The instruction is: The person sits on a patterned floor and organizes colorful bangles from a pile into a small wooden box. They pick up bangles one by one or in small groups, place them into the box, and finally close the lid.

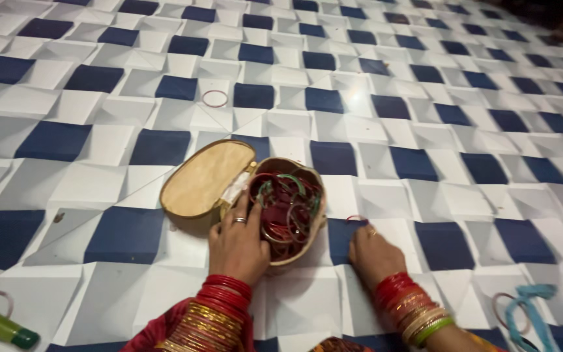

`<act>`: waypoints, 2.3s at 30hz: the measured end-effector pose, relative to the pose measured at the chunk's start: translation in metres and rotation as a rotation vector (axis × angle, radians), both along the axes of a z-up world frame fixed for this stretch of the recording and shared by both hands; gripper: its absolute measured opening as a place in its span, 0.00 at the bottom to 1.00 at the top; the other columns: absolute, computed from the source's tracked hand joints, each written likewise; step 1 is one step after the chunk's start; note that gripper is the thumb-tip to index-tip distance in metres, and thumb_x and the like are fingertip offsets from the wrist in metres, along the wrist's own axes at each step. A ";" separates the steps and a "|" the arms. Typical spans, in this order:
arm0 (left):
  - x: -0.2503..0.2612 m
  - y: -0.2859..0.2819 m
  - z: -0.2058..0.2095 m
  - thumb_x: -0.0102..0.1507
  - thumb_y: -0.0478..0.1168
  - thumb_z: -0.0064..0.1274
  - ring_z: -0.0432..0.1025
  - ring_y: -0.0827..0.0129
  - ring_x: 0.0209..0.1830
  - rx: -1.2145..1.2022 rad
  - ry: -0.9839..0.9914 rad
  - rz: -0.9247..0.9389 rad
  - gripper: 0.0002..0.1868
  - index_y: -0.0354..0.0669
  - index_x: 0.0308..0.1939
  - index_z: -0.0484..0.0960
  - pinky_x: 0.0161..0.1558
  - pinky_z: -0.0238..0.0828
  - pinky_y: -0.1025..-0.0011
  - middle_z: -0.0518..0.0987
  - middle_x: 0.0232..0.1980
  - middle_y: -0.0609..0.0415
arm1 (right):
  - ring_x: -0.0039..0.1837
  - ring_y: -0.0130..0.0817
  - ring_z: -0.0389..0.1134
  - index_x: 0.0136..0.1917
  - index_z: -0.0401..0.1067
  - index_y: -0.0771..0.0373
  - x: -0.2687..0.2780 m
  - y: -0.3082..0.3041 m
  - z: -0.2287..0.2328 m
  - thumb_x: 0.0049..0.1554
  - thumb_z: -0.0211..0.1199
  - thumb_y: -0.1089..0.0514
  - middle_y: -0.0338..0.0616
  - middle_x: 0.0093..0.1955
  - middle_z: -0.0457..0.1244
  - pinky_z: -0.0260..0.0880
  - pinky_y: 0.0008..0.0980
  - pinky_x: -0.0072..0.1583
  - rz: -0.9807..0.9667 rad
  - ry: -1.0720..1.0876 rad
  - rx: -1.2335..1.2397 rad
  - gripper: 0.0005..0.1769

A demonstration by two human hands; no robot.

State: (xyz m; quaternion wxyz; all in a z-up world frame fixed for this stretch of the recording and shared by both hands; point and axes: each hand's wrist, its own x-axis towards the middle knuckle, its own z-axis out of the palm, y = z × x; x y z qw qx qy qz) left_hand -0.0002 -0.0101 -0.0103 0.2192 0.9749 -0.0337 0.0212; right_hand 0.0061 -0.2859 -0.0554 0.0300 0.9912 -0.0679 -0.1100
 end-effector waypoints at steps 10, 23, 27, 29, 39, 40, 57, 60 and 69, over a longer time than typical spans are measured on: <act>0.000 -0.009 -0.003 0.48 0.39 0.65 0.42 0.52 0.81 -0.031 0.083 -0.014 0.67 0.56 0.82 0.35 0.76 0.38 0.51 0.48 0.83 0.49 | 0.37 0.48 0.71 0.46 0.72 0.57 -0.016 0.107 0.067 0.58 0.64 0.49 0.47 0.40 0.69 0.70 0.44 0.37 0.273 -0.790 0.372 0.10; -0.041 -0.059 -0.012 0.45 0.44 0.64 0.38 0.58 0.83 0.134 -0.142 -0.299 0.61 0.85 0.79 0.50 0.69 0.38 0.33 0.41 0.85 0.59 | 0.57 0.43 0.71 0.52 0.78 0.53 -0.115 -0.120 0.062 0.55 0.67 0.50 0.39 0.55 0.69 0.71 0.42 0.60 -0.335 -0.308 0.172 0.12; -0.052 -0.102 -0.014 0.44 0.45 0.63 0.44 0.63 0.79 0.084 -0.221 -0.367 0.61 0.78 0.78 0.49 0.73 0.35 0.31 0.46 0.84 0.59 | 0.61 0.44 0.70 0.54 0.78 0.52 -0.137 -0.199 0.031 0.52 0.70 0.43 0.43 0.61 0.67 0.70 0.42 0.63 -0.530 -0.107 0.093 0.19; -0.059 -0.130 -0.013 0.45 0.45 0.64 0.41 0.63 0.81 0.144 -0.092 -0.370 0.63 0.81 0.80 0.47 0.72 0.33 0.32 0.44 0.84 0.61 | 0.60 0.46 0.70 0.51 0.80 0.54 -0.133 -0.209 0.011 0.52 0.70 0.44 0.44 0.59 0.68 0.71 0.43 0.62 -0.481 -0.129 0.062 0.17; -0.071 -0.179 -0.008 0.49 0.44 0.61 0.46 0.67 0.80 0.153 -0.115 -0.363 0.56 0.82 0.78 0.51 0.68 0.45 0.34 0.47 0.84 0.66 | 0.44 0.44 0.73 0.43 0.77 0.62 -0.114 -0.149 0.044 0.51 0.68 0.53 0.47 0.46 0.69 0.74 0.41 0.46 -0.444 -0.584 0.343 0.10; -0.070 -0.179 -0.009 0.49 0.45 0.61 0.46 0.66 0.80 0.159 -0.110 -0.364 0.56 0.82 0.78 0.51 0.68 0.45 0.34 0.47 0.84 0.66 | 0.43 0.40 0.72 0.42 0.76 0.60 -0.108 -0.135 0.051 0.54 0.66 0.54 0.44 0.44 0.68 0.74 0.38 0.43 -0.342 -0.644 0.358 0.08; -0.065 -0.181 -0.014 0.47 0.46 0.60 0.46 0.63 0.80 0.133 -0.110 -0.376 0.58 0.81 0.79 0.50 0.67 0.46 0.31 0.48 0.82 0.63 | 0.59 0.41 0.72 0.55 0.80 0.48 -0.156 -0.236 0.085 0.50 0.74 0.49 0.41 0.57 0.71 0.72 0.41 0.62 -0.601 -0.027 0.109 0.19; -0.064 -0.182 -0.013 0.48 0.46 0.60 0.44 0.63 0.80 0.167 -0.033 -0.372 0.58 0.82 0.79 0.48 0.66 0.44 0.30 0.46 0.85 0.64 | 0.61 0.48 0.71 0.56 0.78 0.62 -0.165 -0.254 0.052 0.48 0.80 0.46 0.56 0.59 0.68 0.72 0.41 0.62 -0.689 0.338 0.102 0.28; -0.068 -0.182 -0.012 0.47 0.46 0.61 0.46 0.64 0.79 0.137 -0.125 -0.373 0.57 0.81 0.78 0.51 0.68 0.46 0.33 0.48 0.84 0.65 | 0.54 0.45 0.74 0.42 0.83 0.51 -0.146 -0.225 0.034 0.44 0.75 0.50 0.47 0.49 0.72 0.73 0.39 0.61 -0.589 0.074 0.242 0.11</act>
